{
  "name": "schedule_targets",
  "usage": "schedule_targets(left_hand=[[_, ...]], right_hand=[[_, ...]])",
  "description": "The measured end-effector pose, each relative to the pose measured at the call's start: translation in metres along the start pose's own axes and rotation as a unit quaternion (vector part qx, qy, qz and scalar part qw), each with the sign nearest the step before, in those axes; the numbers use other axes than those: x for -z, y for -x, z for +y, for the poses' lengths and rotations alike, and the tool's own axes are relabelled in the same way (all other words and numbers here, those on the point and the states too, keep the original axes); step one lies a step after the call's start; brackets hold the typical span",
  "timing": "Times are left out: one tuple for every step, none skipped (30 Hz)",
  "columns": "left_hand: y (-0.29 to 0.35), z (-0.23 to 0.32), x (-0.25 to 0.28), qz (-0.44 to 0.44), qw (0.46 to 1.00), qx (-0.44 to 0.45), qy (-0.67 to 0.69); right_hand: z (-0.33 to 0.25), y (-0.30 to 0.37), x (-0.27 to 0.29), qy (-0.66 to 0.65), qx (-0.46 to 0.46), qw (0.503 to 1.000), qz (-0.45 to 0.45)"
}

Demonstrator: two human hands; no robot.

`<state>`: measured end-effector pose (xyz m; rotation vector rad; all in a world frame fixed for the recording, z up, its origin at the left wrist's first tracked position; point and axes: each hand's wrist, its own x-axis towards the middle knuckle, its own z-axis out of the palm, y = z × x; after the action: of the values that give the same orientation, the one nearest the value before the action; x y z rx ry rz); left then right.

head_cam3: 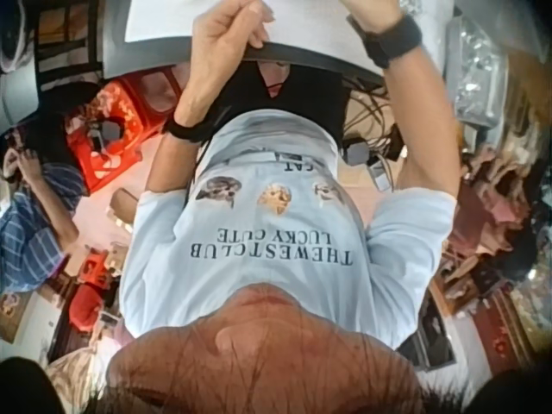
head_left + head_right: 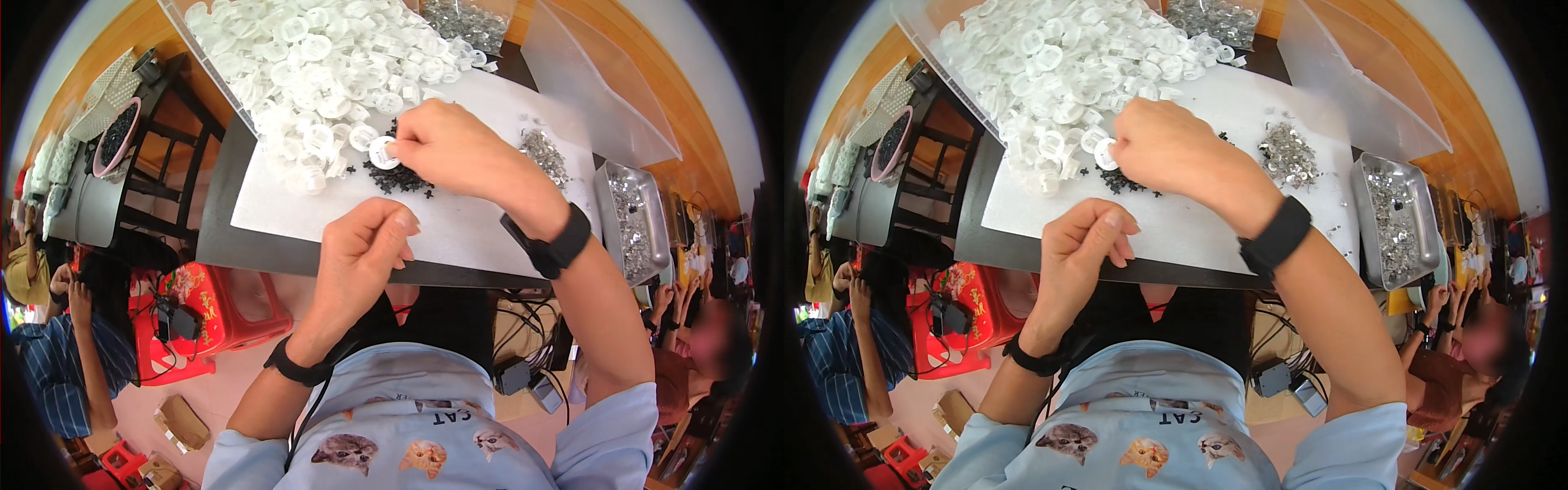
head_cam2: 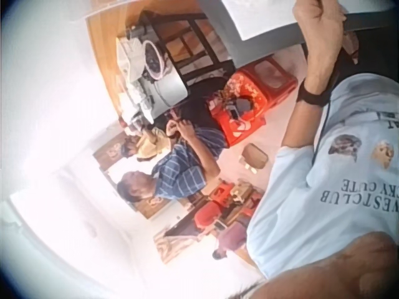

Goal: Assembling small plastic components by inserting metal pins and black plastic pieces into a white base.

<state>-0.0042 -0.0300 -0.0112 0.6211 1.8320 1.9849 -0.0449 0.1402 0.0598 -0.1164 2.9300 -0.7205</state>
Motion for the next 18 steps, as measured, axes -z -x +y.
schedule_targets(left_hand=[[-0.001,0.001,0.000,0.020,0.999,0.018,0.033],[-0.003,0.002,0.000,0.017,0.998,0.035,0.051],[-0.007,0.003,-0.003,0.013,0.998,0.036,0.053],[-0.012,0.004,-0.007,0.023,0.993,0.050,0.105],[-0.017,0.006,-0.011,0.030,0.985,0.067,0.158],[-0.023,0.007,-0.010,-0.006,0.979,0.076,0.190],[-0.026,0.009,-0.012,-0.011,0.978,0.079,0.191],[-0.029,0.010,-0.015,-0.033,0.977,0.069,0.198],[-0.032,0.010,-0.018,-0.055,0.975,0.060,0.206],[-0.036,0.008,-0.018,-0.088,0.969,0.048,0.226],[-0.038,0.007,-0.021,-0.089,0.969,0.051,0.226],[-0.040,0.007,-0.023,-0.078,0.973,0.032,0.216],[-0.040,0.007,-0.025,-0.066,0.976,0.012,0.205],[-0.041,0.008,-0.027,-0.068,0.976,0.014,0.205],[-0.042,0.009,-0.028,-0.037,0.975,0.011,0.218],[-0.042,0.010,-0.028,-0.006,0.973,0.009,0.231],[-0.042,0.010,-0.025,-0.006,0.973,0.011,0.231],[-0.040,0.011,-0.018,0.007,0.974,0.001,0.225]], right_hand=[[0.005,0.007,0.004,-0.038,-0.015,0.999,-0.001],[0.013,0.016,0.003,-0.110,-0.009,0.993,0.032],[0.018,0.024,0.004,-0.109,-0.013,0.993,0.034],[0.023,0.032,0.006,-0.179,-0.036,0.983,0.020],[0.027,0.039,0.007,-0.248,-0.061,0.967,0.008],[0.029,0.047,0.007,-0.249,-0.066,0.966,0.010],[0.031,0.055,0.007,-0.303,-0.067,0.951,-0.004],[0.033,0.061,0.008,-0.356,-0.067,0.932,-0.017],[0.034,0.066,0.009,-0.357,-0.071,0.931,-0.015],[0.035,0.070,0.011,-0.374,-0.067,0.925,-0.017],[0.035,0.072,0.012,-0.391,-0.060,0.918,-0.020],[0.036,0.075,0.013,-0.394,-0.061,0.917,-0.021],[0.037,0.077,0.014,-0.404,-0.059,0.913,-0.017],[0.039,0.080,0.016,-0.413,-0.057,0.909,-0.010],[0.043,0.081,0.016,-0.414,-0.058,0.908,-0.010],[0.049,0.081,0.015,-0.392,-0.063,0.918,0.011],[0.056,0.081,0.014,-0.369,-0.068,0.926,0.031],[0.063,0.081,0.012,-0.369,-0.069,0.926,0.030]])
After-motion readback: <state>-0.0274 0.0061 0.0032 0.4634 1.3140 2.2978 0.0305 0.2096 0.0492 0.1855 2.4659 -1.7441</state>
